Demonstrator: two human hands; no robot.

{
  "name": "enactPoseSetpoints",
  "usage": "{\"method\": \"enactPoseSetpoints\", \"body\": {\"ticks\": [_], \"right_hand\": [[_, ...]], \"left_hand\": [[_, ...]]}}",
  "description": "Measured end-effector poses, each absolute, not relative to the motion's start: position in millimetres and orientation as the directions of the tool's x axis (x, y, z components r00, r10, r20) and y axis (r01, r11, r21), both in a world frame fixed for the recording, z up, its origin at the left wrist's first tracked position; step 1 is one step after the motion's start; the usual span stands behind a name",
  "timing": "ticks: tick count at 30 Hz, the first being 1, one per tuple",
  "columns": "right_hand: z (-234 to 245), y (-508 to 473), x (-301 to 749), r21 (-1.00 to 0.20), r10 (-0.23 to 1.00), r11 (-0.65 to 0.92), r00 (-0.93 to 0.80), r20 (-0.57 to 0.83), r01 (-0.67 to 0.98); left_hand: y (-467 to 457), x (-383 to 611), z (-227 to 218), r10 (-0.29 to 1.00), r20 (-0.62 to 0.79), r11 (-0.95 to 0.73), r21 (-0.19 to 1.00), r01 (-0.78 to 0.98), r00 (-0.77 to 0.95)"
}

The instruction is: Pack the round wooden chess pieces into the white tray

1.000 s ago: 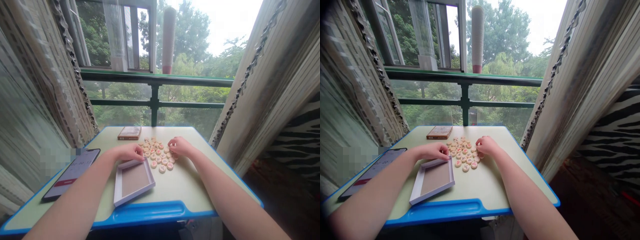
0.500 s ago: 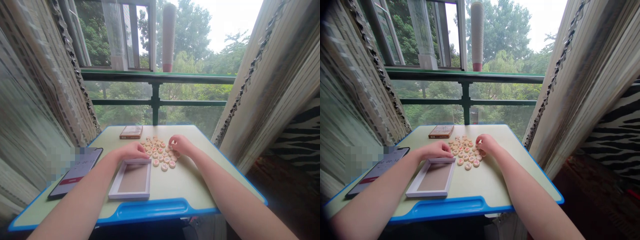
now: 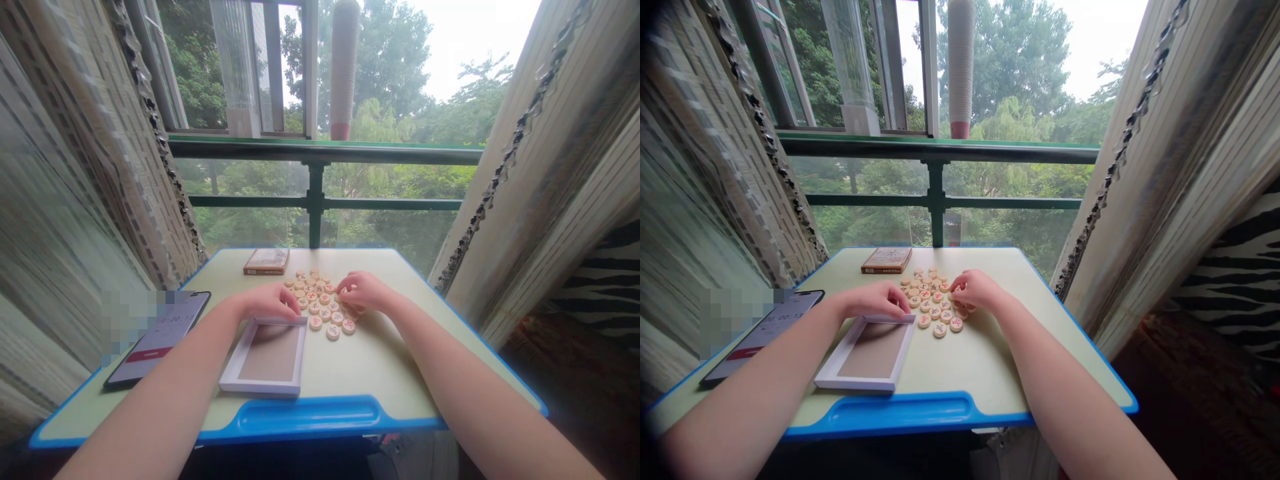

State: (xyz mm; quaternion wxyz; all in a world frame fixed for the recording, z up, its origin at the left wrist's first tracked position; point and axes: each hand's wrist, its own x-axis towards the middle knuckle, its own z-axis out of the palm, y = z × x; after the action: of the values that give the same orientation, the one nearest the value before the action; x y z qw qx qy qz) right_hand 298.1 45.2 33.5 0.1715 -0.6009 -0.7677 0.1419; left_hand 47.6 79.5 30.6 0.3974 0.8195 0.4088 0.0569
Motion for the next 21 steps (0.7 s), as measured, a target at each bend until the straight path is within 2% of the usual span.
{"method": "enactPoseSetpoints", "body": {"ticks": [3,8,10,15,21], "right_hand": [[33.9,45.6,298.4,-0.445,0.972,0.233,-0.215,0.091,0.864],[35.8,41.3,296.7,-0.567,0.983,0.134,-0.182,-0.029,0.813],[35.1,41.1,295.6,-0.556,0.985,0.137,-0.174,-0.012,0.820],[32.7,44.5,293.4,-0.448,0.956,0.292,-0.249,0.154,0.845],[42.0,39.9,294.6,-0.461,0.948,0.319,-0.292,0.131,0.828]], "left_hand": [[80.2,47.7,29.0,0.722,-0.228,-0.339,0.706,0.622,0.653],[81.4,47.0,27.0,0.714,-0.242,-0.321,0.720,0.615,0.657],[81.6,46.5,26.8,0.717,-0.240,-0.315,0.726,0.612,0.654],[82.2,46.0,26.9,0.712,-0.252,-0.303,0.731,0.611,0.655],[83.4,46.1,26.7,0.688,-0.280,-0.296,0.733,0.612,0.669]]}}
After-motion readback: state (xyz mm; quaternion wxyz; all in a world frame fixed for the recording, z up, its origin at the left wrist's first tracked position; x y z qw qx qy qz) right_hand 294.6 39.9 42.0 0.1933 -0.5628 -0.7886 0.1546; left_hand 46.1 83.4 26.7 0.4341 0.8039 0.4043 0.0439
